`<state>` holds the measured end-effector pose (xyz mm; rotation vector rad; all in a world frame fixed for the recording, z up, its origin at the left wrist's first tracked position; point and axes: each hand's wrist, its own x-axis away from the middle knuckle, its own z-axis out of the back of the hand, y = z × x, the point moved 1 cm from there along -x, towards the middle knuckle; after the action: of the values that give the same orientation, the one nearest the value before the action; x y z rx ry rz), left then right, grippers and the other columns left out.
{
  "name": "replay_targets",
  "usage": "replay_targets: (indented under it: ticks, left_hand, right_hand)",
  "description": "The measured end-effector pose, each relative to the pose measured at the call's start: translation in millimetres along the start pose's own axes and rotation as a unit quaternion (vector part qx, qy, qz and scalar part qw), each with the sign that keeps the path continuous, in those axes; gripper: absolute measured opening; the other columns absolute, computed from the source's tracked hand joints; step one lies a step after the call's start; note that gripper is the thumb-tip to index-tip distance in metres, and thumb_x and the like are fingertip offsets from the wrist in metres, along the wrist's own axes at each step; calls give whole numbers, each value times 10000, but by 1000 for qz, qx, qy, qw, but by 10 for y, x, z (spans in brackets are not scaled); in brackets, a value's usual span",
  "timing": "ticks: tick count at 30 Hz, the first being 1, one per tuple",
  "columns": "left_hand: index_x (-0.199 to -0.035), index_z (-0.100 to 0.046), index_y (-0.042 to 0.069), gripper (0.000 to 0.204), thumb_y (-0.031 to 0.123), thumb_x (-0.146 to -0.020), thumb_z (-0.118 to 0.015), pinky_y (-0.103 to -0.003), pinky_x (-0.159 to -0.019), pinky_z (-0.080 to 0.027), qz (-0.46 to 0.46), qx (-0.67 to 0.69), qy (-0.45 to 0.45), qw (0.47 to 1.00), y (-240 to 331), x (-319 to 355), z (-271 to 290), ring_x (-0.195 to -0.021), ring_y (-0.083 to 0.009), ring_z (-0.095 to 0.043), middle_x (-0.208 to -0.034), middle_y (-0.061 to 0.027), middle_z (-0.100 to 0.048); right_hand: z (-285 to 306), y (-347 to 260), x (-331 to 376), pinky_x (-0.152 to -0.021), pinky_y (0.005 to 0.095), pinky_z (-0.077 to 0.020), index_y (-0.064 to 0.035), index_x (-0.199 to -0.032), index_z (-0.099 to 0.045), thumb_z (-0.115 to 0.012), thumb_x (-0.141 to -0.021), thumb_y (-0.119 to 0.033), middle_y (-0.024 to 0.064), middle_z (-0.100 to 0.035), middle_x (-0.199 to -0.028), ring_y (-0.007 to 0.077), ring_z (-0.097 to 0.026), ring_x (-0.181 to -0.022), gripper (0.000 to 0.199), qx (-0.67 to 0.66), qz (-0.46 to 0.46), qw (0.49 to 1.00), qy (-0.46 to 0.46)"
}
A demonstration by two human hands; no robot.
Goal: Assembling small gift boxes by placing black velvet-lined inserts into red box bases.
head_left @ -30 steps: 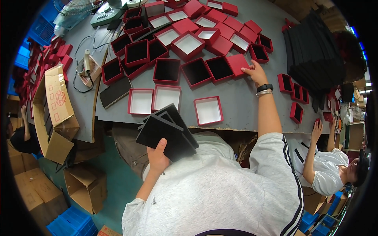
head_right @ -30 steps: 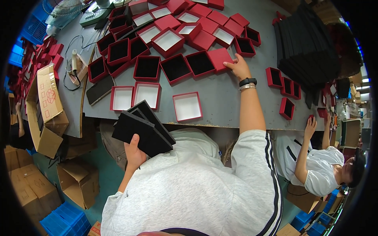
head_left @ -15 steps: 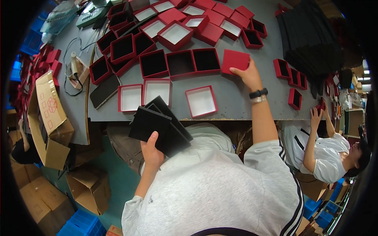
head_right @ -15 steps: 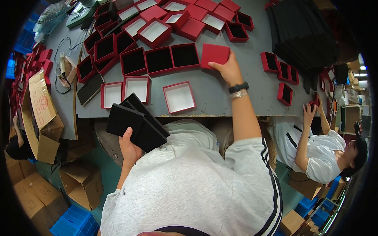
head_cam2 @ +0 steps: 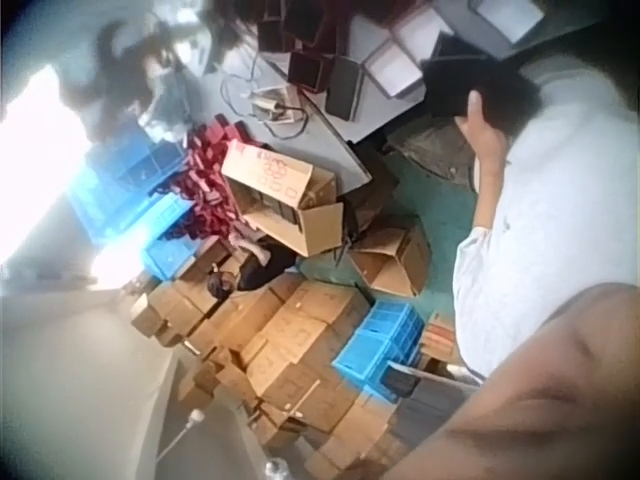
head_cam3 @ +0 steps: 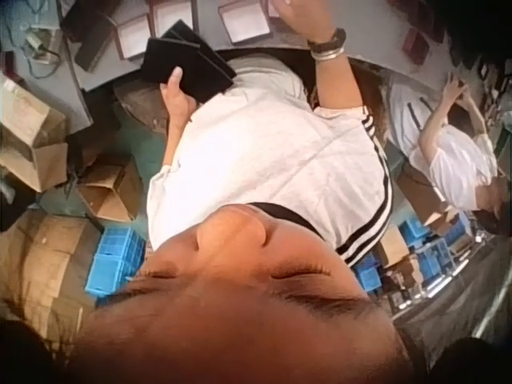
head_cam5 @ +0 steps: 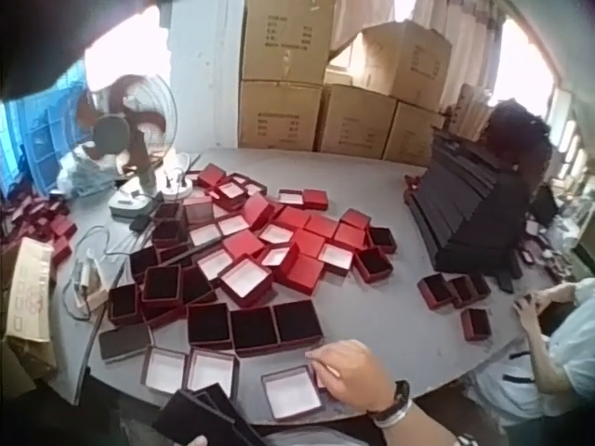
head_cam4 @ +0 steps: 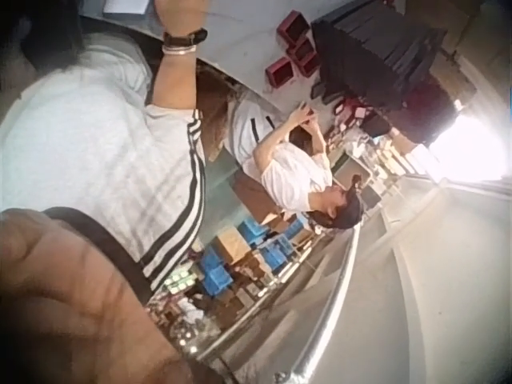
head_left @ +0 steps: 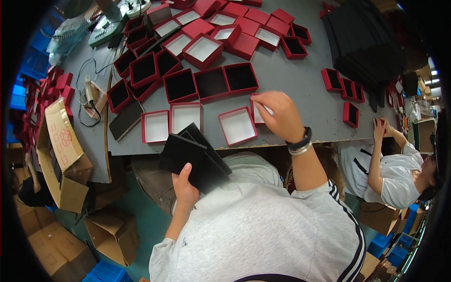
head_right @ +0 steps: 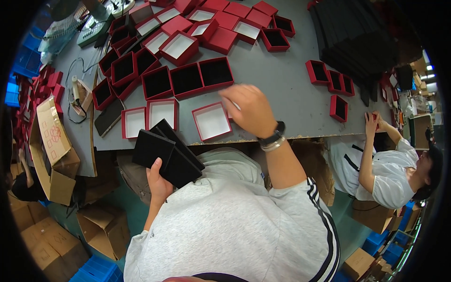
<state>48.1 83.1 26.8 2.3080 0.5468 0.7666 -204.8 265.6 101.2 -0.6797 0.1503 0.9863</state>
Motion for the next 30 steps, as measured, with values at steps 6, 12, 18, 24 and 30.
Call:
replay_targets:
  ticks: [6, 12, 18, 24, 30]
  left_hand:
    - [-1408, -406, 16, 491, 72, -942, -548, -442, -1056, -458, -5, 5, -3, 1000, 51, 23, 73, -1215, -280, -559, -1365, -132, -520]
    - [-1383, -446, 10, 525, 310, -962, -534, -479, -1088, -418, 9, -72, -4, 997, 80, 45, 264, -1234, -324, -556, -1348, -170, -567]
    - [-1403, -406, 1, 498, 126, -939, -536, -456, -1064, -441, 20, 16, 25, 999, 86, 16, 163, -1203, -320, -557, -1317, -163, -550]
    - [-1332, -499, 11, 442, 218, -949, -577, -414, -1007, -497, -16, -64, 26, 998, 23, -23, 24, -1126, -275, -630, -1257, -128, -629]
    - [-1378, -432, -8, 464, 117, -947, -552, -418, -1024, -471, 10, -44, 33, 998, 12, -60, 40, -1162, -284, -587, -1293, -149, -578]
  right_hand:
    - [-1082, -455, -966, -1076, 624, -342, -250, -1339, -582, -547, -964, -410, 103, -507, -1437, 321, -408, -1377, 410, 87, 82, 990, -73]
    - [-1307, 509, -1120, -1178, 628, -96, -347, -1387, -546, -368, -1009, -547, 0, -372, -1568, 288, -179, -1507, 462, 78, 160, 940, -291]
    - [-608, 1236, -759, -1206, 555, -88, -338, -1397, -542, -372, -1041, -442, -9, -376, -1565, 248, -186, -1506, 408, 112, 105, 946, -285]
    - [82, 1881, -159, -1206, 543, -102, -347, -1422, -513, -410, -1031, -418, -4, -347, -1582, 273, -162, -1512, 410, 179, -14, 947, -266]
    - [830, 2340, 562, -1208, 538, -95, -411, -1420, -495, -429, -1025, -426, -37, -330, -1588, 282, -141, -1516, 401, 300, -172, 908, -234]
